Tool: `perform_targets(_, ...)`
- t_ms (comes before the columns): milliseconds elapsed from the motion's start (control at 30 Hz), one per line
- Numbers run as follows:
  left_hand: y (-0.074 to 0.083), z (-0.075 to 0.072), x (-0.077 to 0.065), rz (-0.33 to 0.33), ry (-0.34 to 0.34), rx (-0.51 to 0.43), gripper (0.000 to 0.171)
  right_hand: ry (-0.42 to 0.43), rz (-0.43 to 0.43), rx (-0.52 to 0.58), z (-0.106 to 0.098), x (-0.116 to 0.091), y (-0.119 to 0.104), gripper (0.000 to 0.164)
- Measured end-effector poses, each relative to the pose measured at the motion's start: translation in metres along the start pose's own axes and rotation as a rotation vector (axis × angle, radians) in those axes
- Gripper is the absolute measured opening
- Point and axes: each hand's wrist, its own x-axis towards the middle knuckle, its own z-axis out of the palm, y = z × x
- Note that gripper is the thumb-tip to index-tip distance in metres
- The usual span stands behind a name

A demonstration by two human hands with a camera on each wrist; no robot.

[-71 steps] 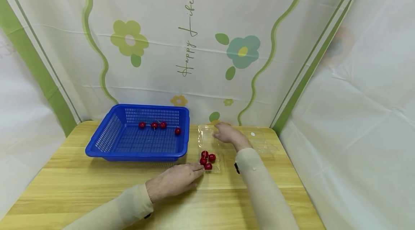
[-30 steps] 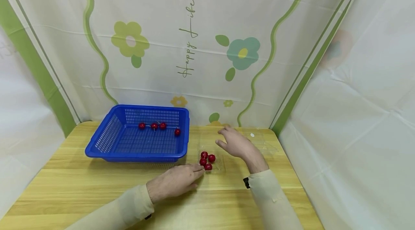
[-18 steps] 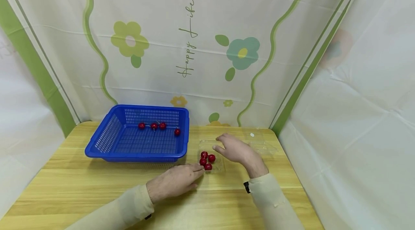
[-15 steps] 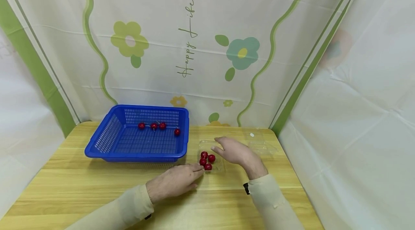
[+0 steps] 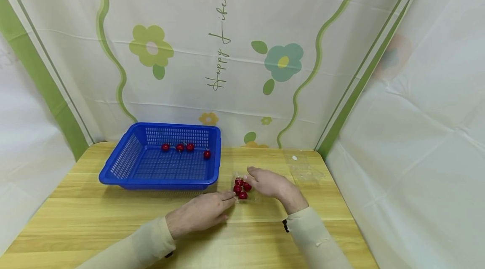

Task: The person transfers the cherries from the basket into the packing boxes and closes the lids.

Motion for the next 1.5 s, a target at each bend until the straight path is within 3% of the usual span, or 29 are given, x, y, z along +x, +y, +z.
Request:
perform_targets(233, -0.008, 0.000, -0.008, -0.025, 0.017, -0.092, 0.052, -0.036, 0.013, -0.011, 0.006, -0.002, 0.002, 0.073)
perform_targets(400, -0.009, 0.001, -0.008, -0.086, 0.051, -0.205, 0.046, -0.043, -0.003, -0.072, 0.012, 0.000, 0.006, 0.079)
perform_targets(667, -0.009, 0.005, 0.004, -0.254, 0.112, -0.577, 0.040, -0.026, 0.004, -0.107, 0.019, 0.002, 0.006, 0.087)
perform_targets(767, -0.011, 0.009, 0.009, -0.278, 0.126, -0.669, 0.037, -0.015, 0.006, -0.128, 0.022, 0.003, 0.006, 0.086)
perform_targets(900, -0.014, 0.012, 0.014, -0.314, 0.096, -0.796, 0.027, 0.008, 0.026, -0.144, 0.026, 0.005, 0.007, 0.087)
perform_targets(1000, -0.016, 0.014, 0.019, -0.356, 0.060, -0.896, 0.035, 0.017, 0.023, -0.150, 0.028, 0.006, 0.007, 0.087)
perform_targets(1133, -0.017, 0.020, 0.025, -0.396, 0.036, -0.937, 0.061, 0.020, 0.014, -0.155, 0.031, 0.007, 0.007, 0.085)
perform_targets(1300, -0.018, 0.024, 0.029, -0.443, 0.005, -1.001, 0.071, 0.027, 0.014, -0.156, 0.032, 0.006, 0.006, 0.083)
perform_targets(1500, -0.017, 0.025, 0.034, -0.521, -0.004, -1.278, 0.079, 0.036, 0.012, -0.162, 0.032, 0.006, 0.005, 0.082)
